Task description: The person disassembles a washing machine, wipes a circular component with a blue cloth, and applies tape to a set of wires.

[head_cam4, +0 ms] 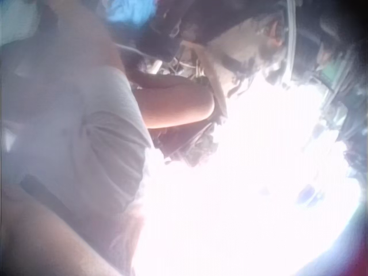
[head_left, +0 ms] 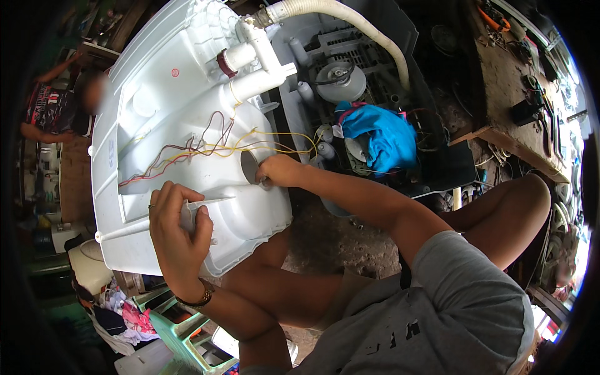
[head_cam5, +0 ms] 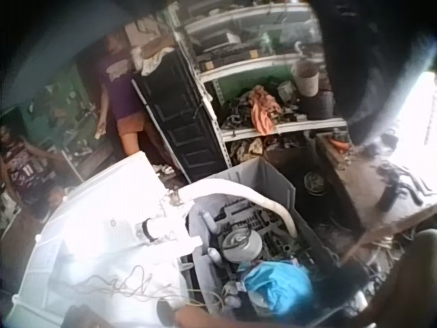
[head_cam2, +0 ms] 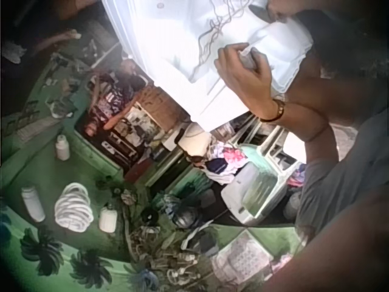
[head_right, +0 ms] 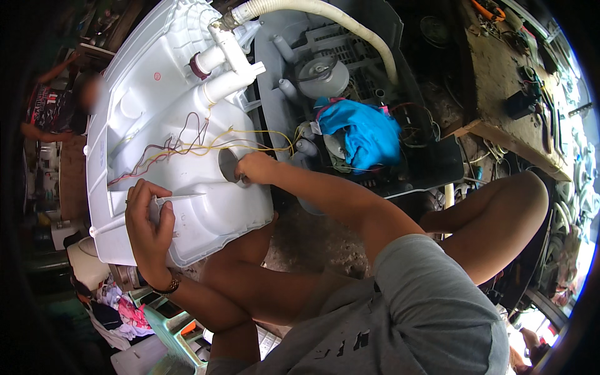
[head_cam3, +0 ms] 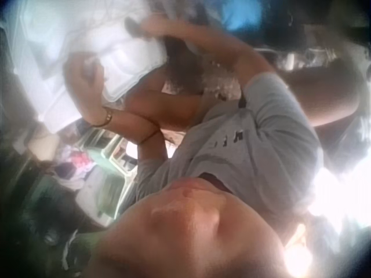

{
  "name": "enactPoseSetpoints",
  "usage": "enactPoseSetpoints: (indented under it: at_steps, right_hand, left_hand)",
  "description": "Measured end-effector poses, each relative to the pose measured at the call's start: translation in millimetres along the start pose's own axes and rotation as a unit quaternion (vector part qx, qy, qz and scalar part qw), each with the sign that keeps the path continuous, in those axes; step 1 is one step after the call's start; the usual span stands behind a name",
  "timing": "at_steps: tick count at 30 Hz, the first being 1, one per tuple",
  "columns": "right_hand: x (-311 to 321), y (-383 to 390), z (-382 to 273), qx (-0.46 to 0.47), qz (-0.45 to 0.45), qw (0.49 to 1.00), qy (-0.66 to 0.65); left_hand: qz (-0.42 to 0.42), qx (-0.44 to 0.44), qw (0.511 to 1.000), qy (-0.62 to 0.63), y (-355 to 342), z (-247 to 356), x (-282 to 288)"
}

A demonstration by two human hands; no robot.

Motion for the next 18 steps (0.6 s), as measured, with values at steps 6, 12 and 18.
enactPoseSetpoints:
  at_steps: [6, 12, 18]
  right_hand:
    - [2, -7, -1, 0.042, -0.024, 0.999, 0.011]
    - [4, -6, 4, -0.009, 0.070, 0.997, -0.013]
    - [-1, 0, 13, -0.159, 0.096, 0.888, -0.421]
  left_hand:
    - [0.001, -0.003, 1.000, 0.002, 0, 1, 0]
    - [-0.002, -0.002, 1.000, -0.001, 0, 1, 0]
    - [-0.005, -0.003, 1.000, -0.002, 1, 0, 0]
Point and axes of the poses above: each hand's wrist, its own y-axis away from the middle knuckle, its own x-axis out of the back of the hand, z = x × y, the point moved 3 cm from there along -y, towards the middle knuckle, and after that the axes turned 13 degrees about -y, right-handed, at the moved point
